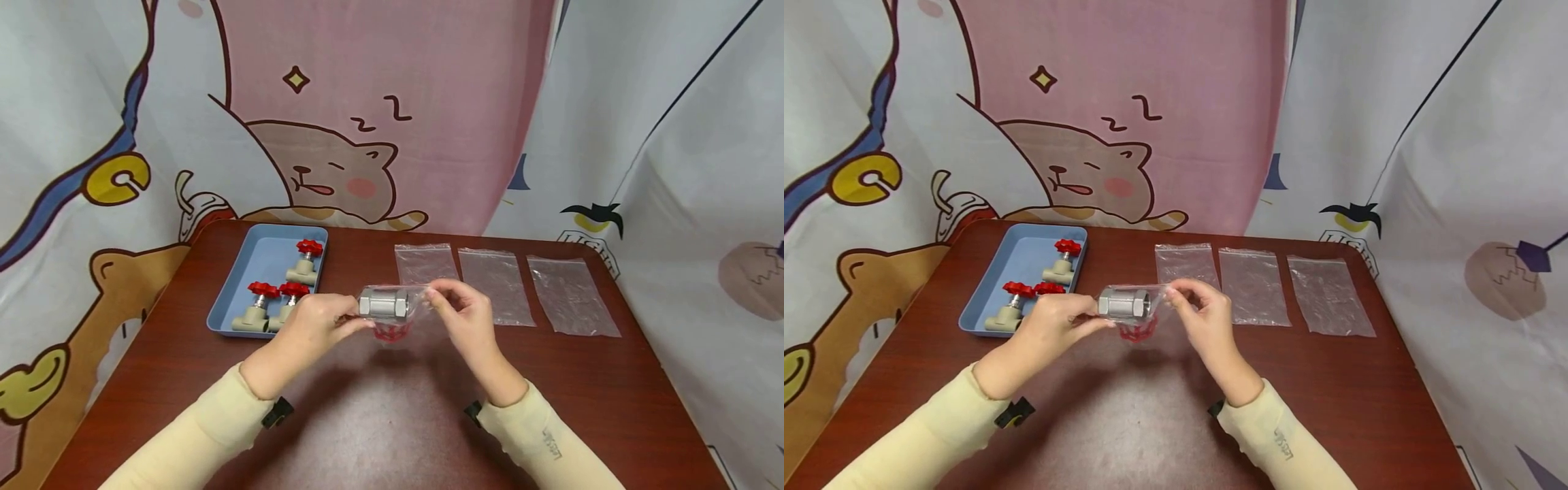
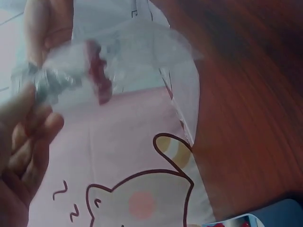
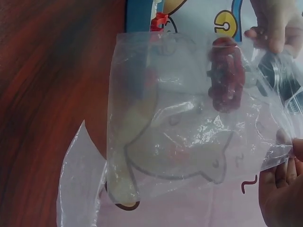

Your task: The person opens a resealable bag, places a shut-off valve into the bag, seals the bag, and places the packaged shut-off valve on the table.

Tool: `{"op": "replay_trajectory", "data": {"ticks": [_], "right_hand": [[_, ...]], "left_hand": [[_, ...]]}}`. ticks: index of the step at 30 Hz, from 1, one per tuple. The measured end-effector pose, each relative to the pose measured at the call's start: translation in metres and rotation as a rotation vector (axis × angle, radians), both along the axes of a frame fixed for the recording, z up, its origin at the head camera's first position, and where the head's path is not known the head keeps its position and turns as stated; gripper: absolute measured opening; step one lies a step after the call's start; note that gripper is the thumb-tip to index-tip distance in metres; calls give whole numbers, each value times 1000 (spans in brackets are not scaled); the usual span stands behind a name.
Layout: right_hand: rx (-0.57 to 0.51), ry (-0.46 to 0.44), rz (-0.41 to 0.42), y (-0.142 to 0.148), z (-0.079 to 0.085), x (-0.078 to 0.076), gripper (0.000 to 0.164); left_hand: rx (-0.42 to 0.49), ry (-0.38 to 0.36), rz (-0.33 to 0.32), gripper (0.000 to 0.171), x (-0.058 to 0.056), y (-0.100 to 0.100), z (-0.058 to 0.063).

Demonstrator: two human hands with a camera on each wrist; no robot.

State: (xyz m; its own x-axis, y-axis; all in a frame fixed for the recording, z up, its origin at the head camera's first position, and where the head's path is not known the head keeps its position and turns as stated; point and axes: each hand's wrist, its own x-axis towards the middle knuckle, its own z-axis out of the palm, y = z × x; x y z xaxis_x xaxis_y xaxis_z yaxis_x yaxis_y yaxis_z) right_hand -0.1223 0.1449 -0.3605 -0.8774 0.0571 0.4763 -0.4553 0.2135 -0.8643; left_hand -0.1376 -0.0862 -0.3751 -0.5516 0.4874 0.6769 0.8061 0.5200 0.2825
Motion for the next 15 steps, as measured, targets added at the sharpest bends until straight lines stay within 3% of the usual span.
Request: {"op": "replay_trajectory", "data": {"ticks": [3,5,9,15], "right_hand": [[14,-1,15,1,-3,0,5],[26,6,25,1,-4,0,4],[25,21,36,1,-4,1,4],[11,9,41,-1,-3,1,4]], "left_hand": [[-35,35,-86,28,-4,-3,-2],[-66,72,-101,29,-5,-4,-2],[-123,138,-64,30,-7,-7,-1],[-168,157,-18,33,-6,-9,4]]}}
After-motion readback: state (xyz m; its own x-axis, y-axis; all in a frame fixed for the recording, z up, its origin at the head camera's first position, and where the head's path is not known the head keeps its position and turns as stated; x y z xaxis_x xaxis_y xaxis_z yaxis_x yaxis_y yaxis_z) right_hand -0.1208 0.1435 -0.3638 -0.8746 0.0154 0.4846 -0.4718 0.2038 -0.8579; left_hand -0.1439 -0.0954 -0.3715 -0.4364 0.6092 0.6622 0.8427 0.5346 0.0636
